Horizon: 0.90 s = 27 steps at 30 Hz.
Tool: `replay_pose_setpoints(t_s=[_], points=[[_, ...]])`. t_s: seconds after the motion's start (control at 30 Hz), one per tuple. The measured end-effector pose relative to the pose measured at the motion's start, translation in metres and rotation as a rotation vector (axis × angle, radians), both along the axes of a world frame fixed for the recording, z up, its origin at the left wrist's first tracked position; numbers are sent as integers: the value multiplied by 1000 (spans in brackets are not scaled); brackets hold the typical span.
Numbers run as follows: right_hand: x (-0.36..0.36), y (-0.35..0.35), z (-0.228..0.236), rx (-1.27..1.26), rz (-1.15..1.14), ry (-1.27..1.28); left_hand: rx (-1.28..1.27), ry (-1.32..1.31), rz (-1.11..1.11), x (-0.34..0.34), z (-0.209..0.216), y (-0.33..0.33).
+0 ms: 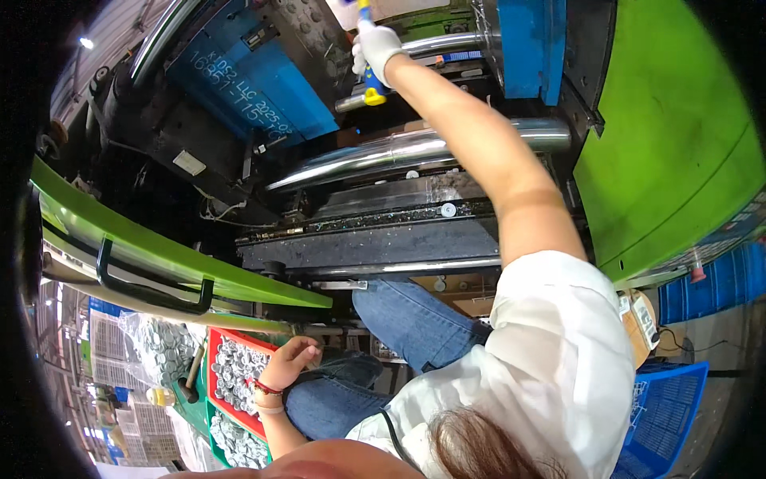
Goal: Operating an injection molding machine by removing, cleaning, and inspecting plastic parts.
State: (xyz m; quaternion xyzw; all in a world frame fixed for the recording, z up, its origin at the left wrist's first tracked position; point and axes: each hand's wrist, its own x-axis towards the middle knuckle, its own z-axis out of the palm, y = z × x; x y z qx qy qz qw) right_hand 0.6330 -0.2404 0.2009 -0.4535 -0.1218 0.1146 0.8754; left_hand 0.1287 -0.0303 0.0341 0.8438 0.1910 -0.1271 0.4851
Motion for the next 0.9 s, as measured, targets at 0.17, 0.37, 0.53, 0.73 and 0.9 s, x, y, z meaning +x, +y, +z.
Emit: replay_pose_setpoints(t_s=[0.17,0.37,0.53,0.73,0.9], points=[[-9,45,6,407,-396,-34,0,35,24,-1,-1,3],[-12,33,-10,47,142,0,-1,40,15,2,4,-4],[-11,16,12,265,-415,-51,59,40,3,0,10,-5],[-29,55,-19,-41,120,124,6,15,22,1,2,-4],[0,27,-14,172,-297,-21,33,45,-4,-3,-2,3]])
